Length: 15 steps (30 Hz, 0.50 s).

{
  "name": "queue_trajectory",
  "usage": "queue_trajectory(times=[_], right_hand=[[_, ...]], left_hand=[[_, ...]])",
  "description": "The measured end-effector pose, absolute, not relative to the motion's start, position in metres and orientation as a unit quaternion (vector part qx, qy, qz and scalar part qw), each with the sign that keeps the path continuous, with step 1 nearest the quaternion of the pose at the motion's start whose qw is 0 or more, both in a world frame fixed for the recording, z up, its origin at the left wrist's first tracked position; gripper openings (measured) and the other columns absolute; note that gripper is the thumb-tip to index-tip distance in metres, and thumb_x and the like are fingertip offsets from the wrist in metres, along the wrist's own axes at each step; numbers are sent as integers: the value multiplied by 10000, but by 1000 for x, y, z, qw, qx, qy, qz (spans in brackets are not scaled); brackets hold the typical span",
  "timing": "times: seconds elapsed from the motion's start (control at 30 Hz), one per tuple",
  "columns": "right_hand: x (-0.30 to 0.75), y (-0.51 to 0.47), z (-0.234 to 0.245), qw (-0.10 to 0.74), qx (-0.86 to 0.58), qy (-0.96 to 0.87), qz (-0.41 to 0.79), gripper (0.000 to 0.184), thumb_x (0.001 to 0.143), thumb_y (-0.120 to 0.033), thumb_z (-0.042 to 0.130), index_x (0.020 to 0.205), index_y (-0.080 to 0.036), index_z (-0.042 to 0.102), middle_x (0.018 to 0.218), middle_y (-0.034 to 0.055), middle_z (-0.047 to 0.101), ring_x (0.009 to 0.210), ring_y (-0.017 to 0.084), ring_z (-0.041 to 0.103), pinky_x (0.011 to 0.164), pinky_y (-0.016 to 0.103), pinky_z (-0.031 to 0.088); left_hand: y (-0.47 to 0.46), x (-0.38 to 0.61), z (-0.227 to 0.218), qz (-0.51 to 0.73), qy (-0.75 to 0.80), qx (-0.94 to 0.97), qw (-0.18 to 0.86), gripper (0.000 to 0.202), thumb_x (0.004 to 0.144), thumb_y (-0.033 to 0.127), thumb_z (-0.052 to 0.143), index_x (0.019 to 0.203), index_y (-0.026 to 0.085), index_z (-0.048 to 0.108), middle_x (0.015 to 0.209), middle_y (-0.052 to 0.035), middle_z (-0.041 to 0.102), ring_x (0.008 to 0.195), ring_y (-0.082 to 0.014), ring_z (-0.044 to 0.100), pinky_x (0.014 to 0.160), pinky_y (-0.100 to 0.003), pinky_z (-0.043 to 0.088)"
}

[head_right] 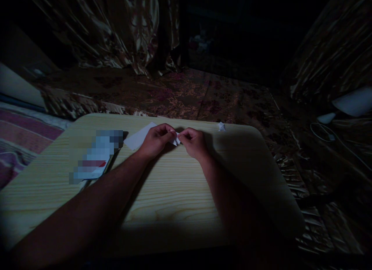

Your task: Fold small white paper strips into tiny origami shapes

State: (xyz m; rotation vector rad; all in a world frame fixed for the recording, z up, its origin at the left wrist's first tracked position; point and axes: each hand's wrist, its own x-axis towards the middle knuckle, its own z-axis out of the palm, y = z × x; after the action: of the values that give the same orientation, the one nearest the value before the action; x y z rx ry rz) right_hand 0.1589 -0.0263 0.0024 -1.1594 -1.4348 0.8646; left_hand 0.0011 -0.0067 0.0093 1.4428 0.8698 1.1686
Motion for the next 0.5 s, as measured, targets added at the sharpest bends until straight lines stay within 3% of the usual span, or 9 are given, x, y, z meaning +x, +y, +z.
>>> queue_trajectory(times=[0.5], right_hand=[[156, -26, 0, 506, -481, -620, 358, 182, 749, -331, 645, 687, -160, 629, 652, 5, 624, 595, 113, 532, 573, 237, 407]], left_hand=[[-3, -1, 4, 501, 380, 582, 517, 112, 693, 236, 700, 684, 146, 634, 641, -15, 639, 567, -119, 555, 579, -251, 438]])
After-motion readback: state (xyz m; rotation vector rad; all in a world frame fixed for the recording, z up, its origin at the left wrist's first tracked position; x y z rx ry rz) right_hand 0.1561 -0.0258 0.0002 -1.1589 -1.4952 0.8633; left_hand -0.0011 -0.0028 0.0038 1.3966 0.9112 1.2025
